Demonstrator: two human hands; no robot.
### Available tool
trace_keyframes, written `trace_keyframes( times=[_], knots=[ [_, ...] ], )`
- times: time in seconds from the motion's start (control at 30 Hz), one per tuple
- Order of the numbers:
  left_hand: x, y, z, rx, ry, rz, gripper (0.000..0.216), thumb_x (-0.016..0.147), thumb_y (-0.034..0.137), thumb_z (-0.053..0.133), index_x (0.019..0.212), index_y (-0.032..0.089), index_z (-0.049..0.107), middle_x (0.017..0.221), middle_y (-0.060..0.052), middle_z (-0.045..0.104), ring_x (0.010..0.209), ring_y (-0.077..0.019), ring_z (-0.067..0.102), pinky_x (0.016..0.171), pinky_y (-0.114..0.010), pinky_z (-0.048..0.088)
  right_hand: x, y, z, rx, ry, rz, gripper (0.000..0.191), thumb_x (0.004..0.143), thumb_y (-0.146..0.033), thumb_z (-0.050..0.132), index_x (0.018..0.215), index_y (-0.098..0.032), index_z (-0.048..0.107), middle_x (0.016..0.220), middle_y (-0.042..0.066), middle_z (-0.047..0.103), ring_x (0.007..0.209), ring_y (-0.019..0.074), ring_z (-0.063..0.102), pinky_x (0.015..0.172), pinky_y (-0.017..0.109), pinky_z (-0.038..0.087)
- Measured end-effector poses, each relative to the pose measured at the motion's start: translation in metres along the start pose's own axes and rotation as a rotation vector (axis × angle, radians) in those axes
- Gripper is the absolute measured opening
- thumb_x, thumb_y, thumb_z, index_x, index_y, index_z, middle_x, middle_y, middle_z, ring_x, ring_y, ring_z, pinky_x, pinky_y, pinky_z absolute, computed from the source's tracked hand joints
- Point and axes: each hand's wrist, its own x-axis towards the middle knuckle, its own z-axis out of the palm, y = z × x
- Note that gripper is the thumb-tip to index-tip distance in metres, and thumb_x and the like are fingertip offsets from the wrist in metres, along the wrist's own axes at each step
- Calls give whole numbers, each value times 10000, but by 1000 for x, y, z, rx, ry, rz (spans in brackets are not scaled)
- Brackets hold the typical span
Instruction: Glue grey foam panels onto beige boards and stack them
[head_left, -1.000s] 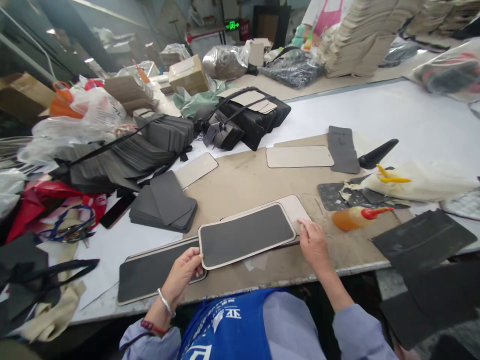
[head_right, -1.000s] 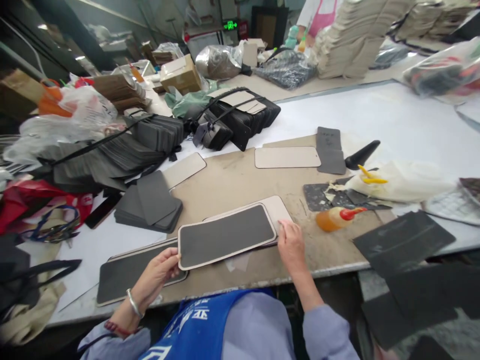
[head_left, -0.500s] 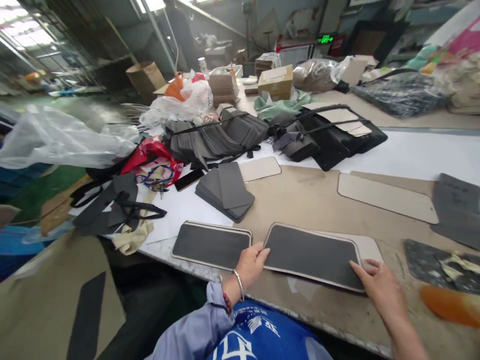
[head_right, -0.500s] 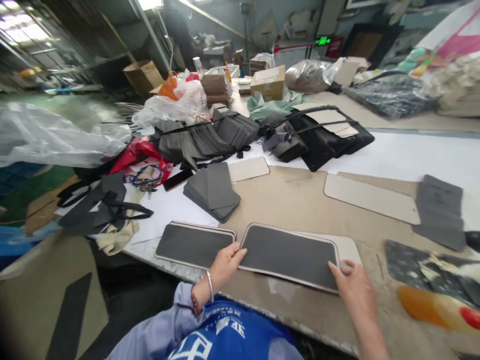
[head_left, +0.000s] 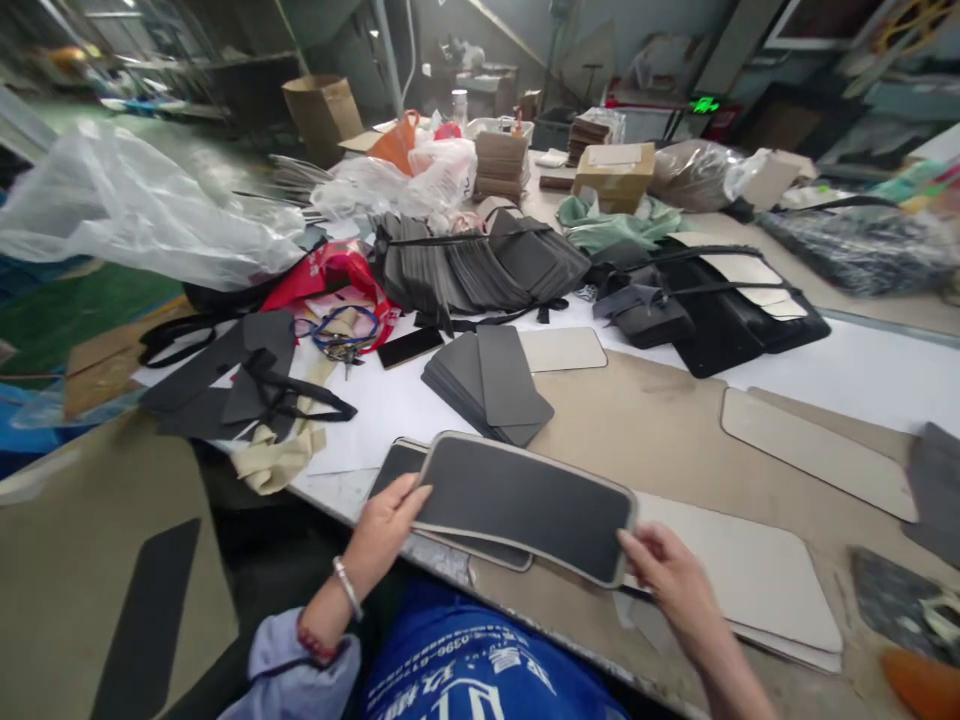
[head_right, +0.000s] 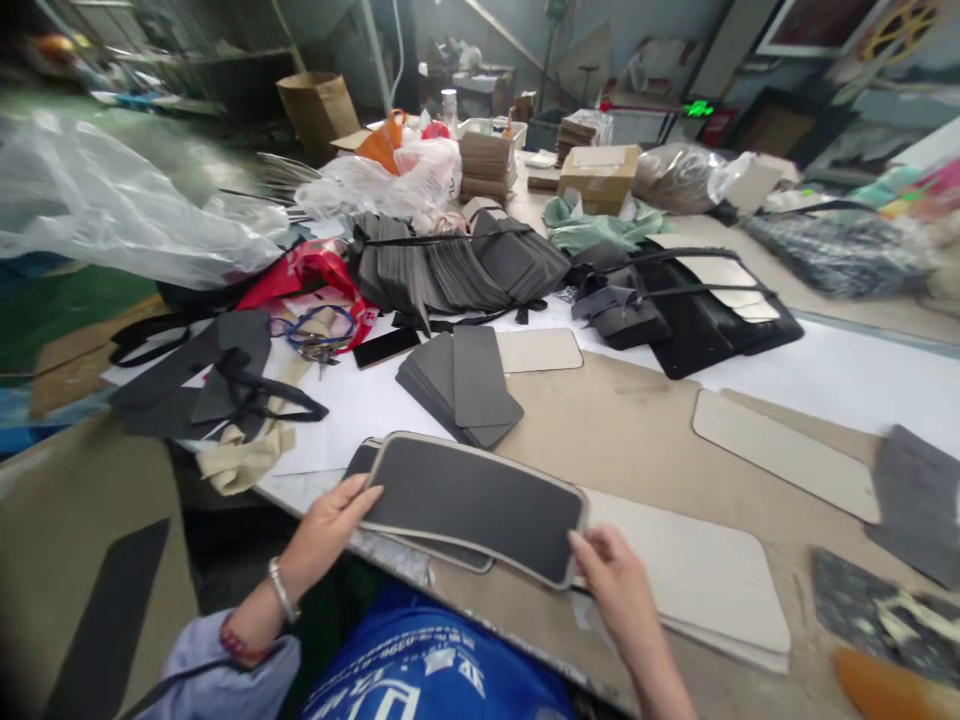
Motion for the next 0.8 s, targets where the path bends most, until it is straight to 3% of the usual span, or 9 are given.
trace_keyframes(
  times=[0.07,0.13,0.2,0.27,0.37,0.5,0.6,0.7,0.8],
  knots=[
    [13,-34,-32,90,89,-54,412,707,502,525,921,169,639,873,-37,674,876,-228,597,818,-308,471,4,-23,41,-105,-136,-52,275,780,-474,396,672,-226,449,528,-21,526,505,149,528,494,253,409],
    [26,-65,-54,176,86,-83,432,683,538,509,902,189,639,908,-43,680,917,-248,601,838,-322,474,12,-37,66,-265,-161,-99,220,786,-371,391,636,-222,454,584,5,567,577,158,554,571,261,418],
    [37,-88,-66,351,125,-102,456,674,569,484,878,192,640,905,-74,679,904,-279,610,816,-369,488,23,-44,72,-355,-133,-112,196,775,-310,405,621,-217,484,659,38,611,659,181,580,635,279,419],
    [46,-99,-63,507,239,-21,496,676,594,471,906,183,628,913,-109,668,901,-302,606,824,-420,483,41,-50,63,-392,-102,-114,205,791,-302,400,662,-214,533,726,57,639,724,201,598,674,291,422],
    [62,-88,-28,572,271,224,489,723,566,480,1012,189,597,975,-109,649,944,-278,593,872,-420,469,86,-60,38,-447,-56,-116,240,833,-302,378,790,-211,595,850,67,665,851,211,609,762,296,424],
    [98,-43,55,619,128,507,375,774,382,525,1100,204,576,1098,-87,616,1043,-238,556,931,-393,447,173,-73,12,-519,35,-69,246,855,-215,397,966,-169,611,1053,105,634,1038,209,557,915,313,376],
    [127,-23,107,712,103,602,411,734,246,563,1144,215,559,1236,-90,539,1169,-261,465,971,-423,408,238,-77,3,-549,110,-3,236,870,-219,452,1059,-138,567,1119,99,590,1066,201,530,940,386,374],
    [149,-31,130,814,129,587,421,716,212,574,1136,224,567,1247,-93,531,1166,-278,463,942,-434,423,289,-75,-1,-549,167,74,281,868,-298,498,1105,-151,529,1159,83,541,1065,209,509,909,442,403],
    [159,-46,131,858,153,628,383,758,284,565,1135,219,569,1212,-99,558,1113,-275,503,899,-420,445,323,-71,-1,-530,159,148,326,855,-329,519,1131,-155,509,1162,86,522,1042,217,513,874,440,430]
  ],
)
